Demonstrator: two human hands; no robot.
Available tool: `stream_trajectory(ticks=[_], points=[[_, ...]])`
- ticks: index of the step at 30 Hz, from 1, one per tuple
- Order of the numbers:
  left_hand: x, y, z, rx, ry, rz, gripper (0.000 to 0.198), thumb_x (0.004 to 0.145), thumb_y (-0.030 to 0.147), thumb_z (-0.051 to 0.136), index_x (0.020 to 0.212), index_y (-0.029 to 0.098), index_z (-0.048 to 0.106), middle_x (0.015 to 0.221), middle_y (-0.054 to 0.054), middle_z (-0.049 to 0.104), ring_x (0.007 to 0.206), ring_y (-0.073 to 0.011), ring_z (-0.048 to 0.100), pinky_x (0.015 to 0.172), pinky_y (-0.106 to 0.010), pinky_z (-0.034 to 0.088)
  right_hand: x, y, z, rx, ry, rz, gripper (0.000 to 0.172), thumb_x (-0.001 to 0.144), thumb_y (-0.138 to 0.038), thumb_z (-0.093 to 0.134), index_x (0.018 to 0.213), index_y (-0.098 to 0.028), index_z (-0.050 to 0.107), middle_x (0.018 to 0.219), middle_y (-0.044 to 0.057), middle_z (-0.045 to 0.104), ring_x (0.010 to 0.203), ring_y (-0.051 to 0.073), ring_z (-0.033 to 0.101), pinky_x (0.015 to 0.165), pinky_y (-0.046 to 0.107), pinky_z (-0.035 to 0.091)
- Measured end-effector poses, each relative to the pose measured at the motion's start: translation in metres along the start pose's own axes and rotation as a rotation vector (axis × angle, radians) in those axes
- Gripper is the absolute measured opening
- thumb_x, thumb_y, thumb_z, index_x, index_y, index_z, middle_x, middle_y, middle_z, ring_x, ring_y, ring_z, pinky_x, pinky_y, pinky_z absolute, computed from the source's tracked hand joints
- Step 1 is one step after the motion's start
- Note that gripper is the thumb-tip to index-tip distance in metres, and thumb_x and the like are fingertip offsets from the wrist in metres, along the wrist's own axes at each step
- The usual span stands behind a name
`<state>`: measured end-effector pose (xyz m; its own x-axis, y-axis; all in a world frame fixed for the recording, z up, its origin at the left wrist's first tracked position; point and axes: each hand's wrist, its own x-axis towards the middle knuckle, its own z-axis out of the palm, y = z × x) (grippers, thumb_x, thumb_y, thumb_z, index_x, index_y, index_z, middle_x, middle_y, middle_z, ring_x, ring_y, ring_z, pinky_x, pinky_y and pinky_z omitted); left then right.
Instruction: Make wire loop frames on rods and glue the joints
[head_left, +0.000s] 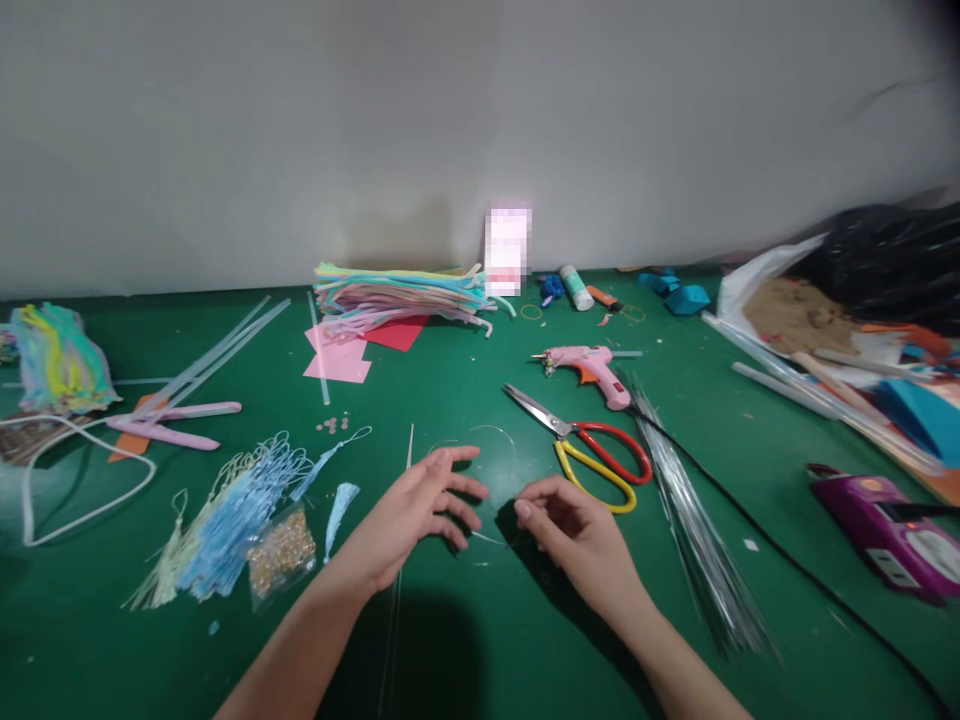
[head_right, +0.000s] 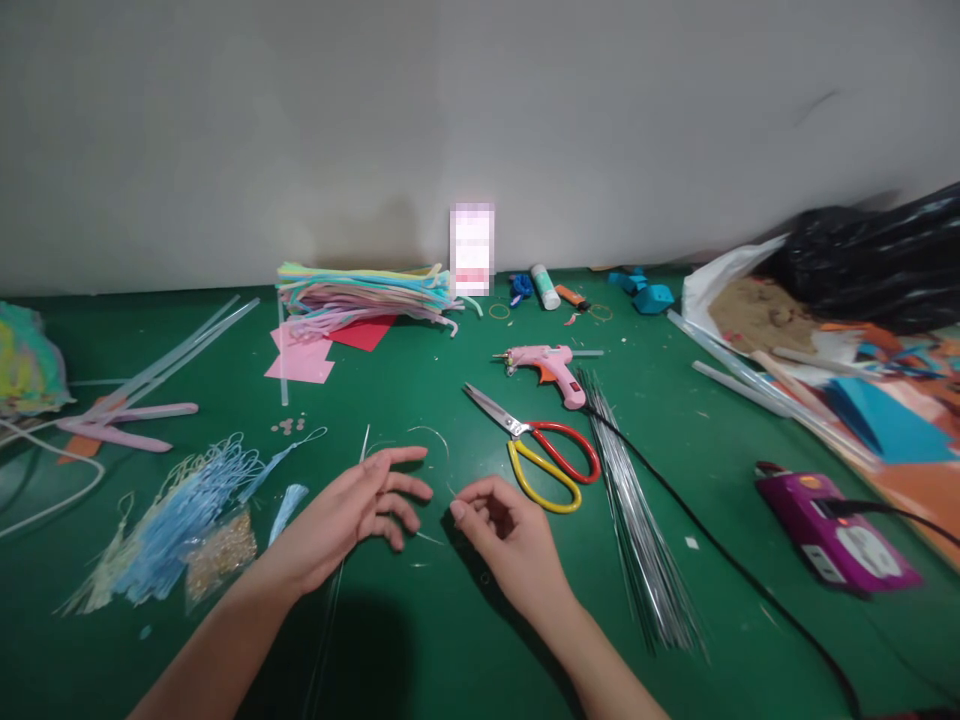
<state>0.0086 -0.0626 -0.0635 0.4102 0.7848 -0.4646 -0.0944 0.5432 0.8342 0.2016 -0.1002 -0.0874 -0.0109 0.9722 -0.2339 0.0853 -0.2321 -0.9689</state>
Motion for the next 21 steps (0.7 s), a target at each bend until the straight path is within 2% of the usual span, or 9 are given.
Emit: stream_trajectory(ticks=[1, 3, 6, 9, 12, 16, 18, 20, 21], points=[[-0.001, 0.0, 0.0, 0.022, -0.007, -0.016, 0.053, 0.093, 0.057, 0.043, 0.129, 0.019, 0.053, 0.082, -0.005, 0.061, 0.059, -0.0123, 0.055, 0.051, -0.024, 0.043, 0.0, -0.001, -0.001, 0.014, -0.003, 0.008, 0.035, 0.075, -0.052, 0.068, 0.078, -0.018, 0.063, 0.062, 0.0, 0.057, 0.052, 0.01, 0.046, 0.047, 0.022, 0.038], [-0.002, 0.0, 0.001, 0.03, -0.005, -0.026, 0.055, 0.092, 0.059, 0.042, 0.127, 0.018, 0.053, 0.063, 0.004, 0.048, 0.044, -0.0067, 0.036, 0.042, -0.02, 0.029, 0.001, -0.002, -0.001, 0.029, -0.005, 0.011, 0.034, 0.075, -0.052, 0.069, 0.079, -0.018, 0.063, 0.061, 0.0, 0.058, 0.051, 0.01, 0.047, 0.047, 0.022, 0.038], [-0.002, 0.003, 0.003, 0.026, -0.014, -0.004, 0.045, 0.089, 0.053, 0.053, 0.107, 0.013, 0.064, 0.061, 0.007, 0.036, 0.047, -0.0052, 0.023, 0.043, -0.021, 0.016, 0.0, -0.003, -0.001, 0.033, -0.017, 0.011, 0.033, 0.075, -0.05, 0.069, 0.078, -0.018, 0.063, 0.06, -0.001, 0.059, 0.051, 0.009, 0.048, 0.047, 0.021, 0.039], [-0.002, 0.004, 0.006, 0.112, -0.012, 0.022, 0.037, 0.086, 0.047, 0.061, 0.097, 0.013, 0.069, 0.059, 0.007, 0.031, 0.047, -0.0058, 0.023, 0.044, -0.024, 0.013, -0.001, -0.004, -0.001, 0.039, -0.03, 0.016, 0.033, 0.076, -0.05, 0.069, 0.078, -0.018, 0.063, 0.06, -0.001, 0.059, 0.05, 0.009, 0.048, 0.046, 0.021, 0.038], [0.0, 0.001, 0.007, 0.128, -0.022, 0.045, 0.038, 0.086, 0.049, 0.059, 0.098, 0.014, 0.07, 0.055, 0.009, 0.027, 0.045, -0.0062, 0.02, 0.044, -0.024, 0.011, -0.002, -0.005, 0.0, 0.048, -0.06, 0.015, 0.033, 0.076, -0.051, 0.069, 0.079, -0.018, 0.062, 0.06, -0.001, 0.059, 0.05, 0.009, 0.049, 0.045, 0.02, 0.038], [-0.001, -0.002, 0.008, 0.083, -0.125, 0.071, 0.044, 0.091, 0.054, 0.048, 0.094, 0.016, 0.071, 0.054, 0.007, 0.034, 0.042, -0.0065, 0.022, 0.042, -0.022, 0.018, -0.003, -0.004, -0.001, 0.058, -0.09, 0.022, 0.033, 0.077, -0.051, 0.068, 0.078, -0.019, 0.062, 0.063, 0.001, 0.062, 0.051, 0.01, 0.05, 0.044, 0.021, 0.038], [-0.004, 0.001, 0.009, 0.155, -0.123, 0.169, 0.047, 0.092, 0.056, 0.044, 0.09, 0.018, 0.072, 0.065, 0.0, 0.05, 0.049, -0.0088, 0.04, 0.048, -0.023, 0.034, -0.003, -0.003, -0.001, 0.062, -0.087, 0.017, 0.031, 0.079, -0.05, 0.067, 0.079, -0.019, 0.062, 0.065, 0.001, 0.063, 0.051, 0.01, 0.05, 0.044, 0.02, 0.038], [-0.009, 0.005, 0.009, 0.268, -0.125, 0.278, 0.049, 0.094, 0.056, 0.04, 0.09, 0.021, 0.073, 0.099, -0.009, 0.063, 0.083, -0.0172, 0.06, 0.076, -0.03, 0.047, -0.003, -0.003, -0.001, 0.067, -0.082, 0.006, 0.03, 0.08, -0.049, 0.066, 0.08, -0.019, 0.063, 0.067, 0.001, 0.063, 0.051, 0.009, 0.05, 0.044, 0.02, 0.038], [-0.012, 0.007, 0.009, 0.309, -0.143, 0.302, 0.049, 0.095, 0.055, 0.037, 0.091, 0.022, 0.074, 0.119, -0.01, 0.061, 0.104, -0.0218, 0.058, 0.093, -0.035, 0.044, -0.003, -0.003, -0.001, 0.068, -0.08, -0.002, 0.03, 0.079, -0.049, 0.067, 0.08, -0.019, 0.063, 0.066, 0.0, 0.062, 0.051, 0.009, 0.049, 0.044, 0.02, 0.038]])
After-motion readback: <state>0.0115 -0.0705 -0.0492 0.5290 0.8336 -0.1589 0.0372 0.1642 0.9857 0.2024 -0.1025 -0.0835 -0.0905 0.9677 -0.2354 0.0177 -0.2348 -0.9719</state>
